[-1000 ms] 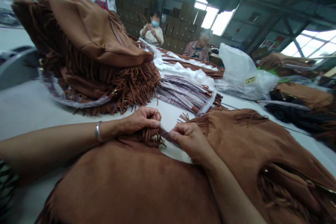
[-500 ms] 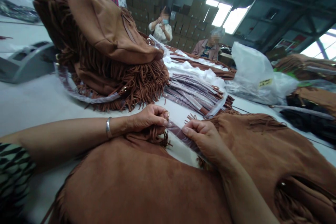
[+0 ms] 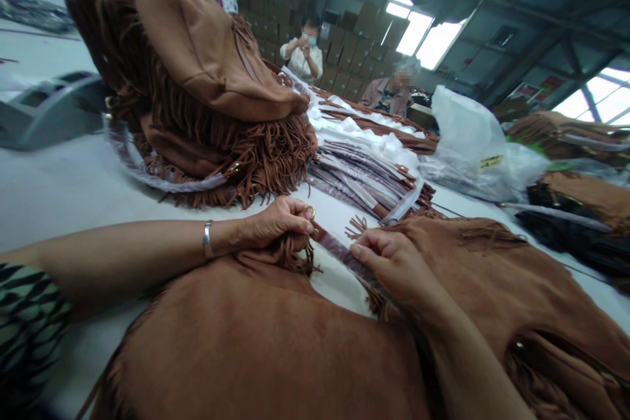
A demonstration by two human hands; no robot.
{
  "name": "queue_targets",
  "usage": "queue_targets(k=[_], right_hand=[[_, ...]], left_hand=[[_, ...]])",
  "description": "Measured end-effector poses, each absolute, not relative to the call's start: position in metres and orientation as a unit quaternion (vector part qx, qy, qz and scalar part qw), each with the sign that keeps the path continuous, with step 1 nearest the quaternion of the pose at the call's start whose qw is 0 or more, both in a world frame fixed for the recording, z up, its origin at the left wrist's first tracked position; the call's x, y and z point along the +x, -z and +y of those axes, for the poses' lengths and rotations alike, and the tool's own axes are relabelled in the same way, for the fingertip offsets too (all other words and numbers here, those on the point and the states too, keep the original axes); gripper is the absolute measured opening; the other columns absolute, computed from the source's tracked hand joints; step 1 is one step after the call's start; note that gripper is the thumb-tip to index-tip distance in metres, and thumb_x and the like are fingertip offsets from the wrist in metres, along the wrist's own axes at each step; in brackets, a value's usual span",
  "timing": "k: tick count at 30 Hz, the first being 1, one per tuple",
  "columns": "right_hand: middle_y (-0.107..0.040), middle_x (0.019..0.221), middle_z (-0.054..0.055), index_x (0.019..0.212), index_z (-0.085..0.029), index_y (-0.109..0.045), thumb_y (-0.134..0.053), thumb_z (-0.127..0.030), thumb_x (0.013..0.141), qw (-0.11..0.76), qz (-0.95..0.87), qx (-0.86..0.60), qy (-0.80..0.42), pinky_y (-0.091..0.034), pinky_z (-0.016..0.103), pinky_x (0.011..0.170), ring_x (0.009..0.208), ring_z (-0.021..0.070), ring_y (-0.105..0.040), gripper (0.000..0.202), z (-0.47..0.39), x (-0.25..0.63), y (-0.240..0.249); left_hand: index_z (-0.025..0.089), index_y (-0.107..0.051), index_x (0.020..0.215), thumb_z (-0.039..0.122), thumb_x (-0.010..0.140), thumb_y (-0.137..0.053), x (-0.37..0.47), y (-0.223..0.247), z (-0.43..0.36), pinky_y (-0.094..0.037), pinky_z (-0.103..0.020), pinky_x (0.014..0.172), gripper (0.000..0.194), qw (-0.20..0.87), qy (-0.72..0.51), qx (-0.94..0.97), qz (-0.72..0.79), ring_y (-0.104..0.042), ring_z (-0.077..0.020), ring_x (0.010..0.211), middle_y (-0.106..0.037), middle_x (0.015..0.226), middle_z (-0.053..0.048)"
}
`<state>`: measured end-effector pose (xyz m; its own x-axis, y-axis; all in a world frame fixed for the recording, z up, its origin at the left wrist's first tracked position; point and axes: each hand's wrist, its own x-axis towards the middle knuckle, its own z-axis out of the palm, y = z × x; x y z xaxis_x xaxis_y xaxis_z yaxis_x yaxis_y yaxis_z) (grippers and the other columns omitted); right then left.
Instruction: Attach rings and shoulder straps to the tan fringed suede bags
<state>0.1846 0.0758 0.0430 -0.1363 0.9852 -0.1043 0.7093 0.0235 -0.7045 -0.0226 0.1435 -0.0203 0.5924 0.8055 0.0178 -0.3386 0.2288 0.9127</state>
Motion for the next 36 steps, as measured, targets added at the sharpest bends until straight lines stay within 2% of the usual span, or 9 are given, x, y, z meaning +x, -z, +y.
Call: queue_targets(k=[6, 9, 11, 14, 18, 20, 26, 30, 36], right_hand=[[-0.064, 0.063, 0.004, 0.069, -0.016, -0.066, -0.062, -0.053, 0.074, 0.119, -0.661, -0.627, -0.394, -0.04, 0.027, 0.052, 0.056, 0.0166, -0.054, 0.038, 0.063, 0.221, -0.058], [-0.07, 0.087, 0.009, 0.083, -0.017, -0.072, -0.063, -0.052, 0.075, 0.181, -0.676, -0.63, -0.338, -0.045, 0.031, 0.068, 0.08, 0.0244, -0.061, 0.037, 0.072, 0.213, -0.065], [-0.069, 0.098, 0.009, 0.091, -0.018, -0.071, -0.057, -0.052, 0.08, 0.248, -0.666, -0.629, -0.315, -0.045, 0.03, 0.072, 0.089, 0.024, -0.061, 0.038, 0.082, 0.194, -0.066], [-0.069, 0.08, 0.007, 0.081, -0.016, -0.069, -0.056, -0.055, 0.081, 0.221, -0.647, -0.594, -0.424, -0.041, 0.025, 0.06, 0.068, 0.0162, -0.059, 0.041, 0.093, 0.163, -0.059], [-0.055, 0.048, 0.003, 0.059, -0.012, -0.064, -0.054, -0.061, 0.079, 0.138, -0.637, -0.555, -0.516, -0.03, 0.023, 0.045, 0.043, 0.0092, -0.043, 0.054, 0.093, 0.147, -0.043], [-0.056, 0.052, 0.003, 0.066, -0.011, -0.065, -0.051, -0.06, 0.081, 0.155, -0.618, -0.557, -0.533, -0.031, 0.023, 0.047, 0.046, 0.0093, -0.044, 0.053, 0.088, 0.155, -0.035], [-0.052, 0.061, -0.003, 0.069, -0.017, -0.053, -0.074, -0.042, 0.069, 0.352, -0.453, -0.559, -0.599, -0.038, 0.021, 0.049, 0.051, 0.0082, -0.047, 0.032, 0.066, 0.181, -0.02], [-0.057, 0.062, -0.001, 0.072, -0.018, -0.052, -0.074, -0.047, 0.067, 0.332, -0.478, -0.588, -0.561, -0.036, 0.02, 0.046, 0.052, 0.0098, -0.051, 0.037, 0.061, 0.174, -0.009], [-0.057, 0.061, -0.003, 0.079, -0.017, -0.056, -0.072, -0.049, 0.069, 0.389, -0.473, -0.601, -0.514, -0.033, 0.017, 0.045, 0.047, 0.0064, -0.046, 0.037, 0.065, 0.176, 0.0]], left_hand=[[0.014, -0.048, 0.064, 0.019, 0.053, -0.071, -0.022, 0.02, 0.142, -0.034, -0.018, 0.042, 0.026, 0.735, -0.401, 0.489, 0.244, -0.041, -0.0041, 0.04, -0.045, 0.05, 0.007], [0.013, -0.05, 0.064, 0.02, 0.053, -0.071, -0.02, 0.019, 0.14, -0.035, -0.018, 0.043, 0.024, 0.712, -0.406, 0.518, 0.244, -0.043, -0.0042, 0.043, -0.047, 0.052, 0.006], [0.011, -0.054, 0.064, 0.019, 0.052, -0.072, -0.02, 0.019, 0.139, -0.034, -0.017, 0.045, 0.023, 0.688, -0.407, 0.551, 0.239, -0.043, -0.0041, 0.046, -0.05, 0.054, 0.005], [0.01, -0.057, 0.065, 0.018, 0.053, -0.073, -0.022, 0.018, 0.136, -0.034, -0.016, 0.048, 0.022, 0.644, -0.414, 0.599, 0.234, -0.043, -0.0041, 0.049, -0.051, 0.053, 0.005], [0.012, -0.056, 0.068, 0.02, 0.059, -0.071, -0.024, 0.02, 0.133, -0.036, -0.017, 0.051, 0.019, 0.588, -0.426, 0.645, 0.237, -0.047, -0.0051, 0.052, -0.054, 0.059, 0.004], [0.013, -0.055, 0.069, 0.023, 0.063, -0.07, -0.024, 0.021, 0.133, -0.038, -0.017, 0.052, 0.019, 0.559, -0.425, 0.671, 0.238, -0.048, -0.0058, 0.053, -0.054, 0.06, 0.004], [0.013, -0.06, 0.077, 0.022, 0.065, -0.067, -0.02, 0.019, 0.132, -0.043, -0.021, 0.063, 0.016, 0.419, -0.418, 0.761, 0.266, -0.051, -0.0078, 0.062, -0.052, 0.075, 0.001], [0.014, -0.056, 0.094, 0.029, 0.068, -0.068, -0.019, 0.019, 0.125, -0.043, -0.022, 0.06, 0.031, 0.391, -0.411, 0.766, 0.301, -0.051, -0.0093, 0.062, -0.054, 0.075, 0.001], [0.014, -0.062, 0.086, 0.032, 0.073, -0.069, -0.021, 0.019, 0.119, -0.046, -0.026, 0.07, 0.024, 0.294, -0.417, 0.816, 0.272, -0.054, -0.0134, 0.072, -0.058, 0.083, -0.005]])
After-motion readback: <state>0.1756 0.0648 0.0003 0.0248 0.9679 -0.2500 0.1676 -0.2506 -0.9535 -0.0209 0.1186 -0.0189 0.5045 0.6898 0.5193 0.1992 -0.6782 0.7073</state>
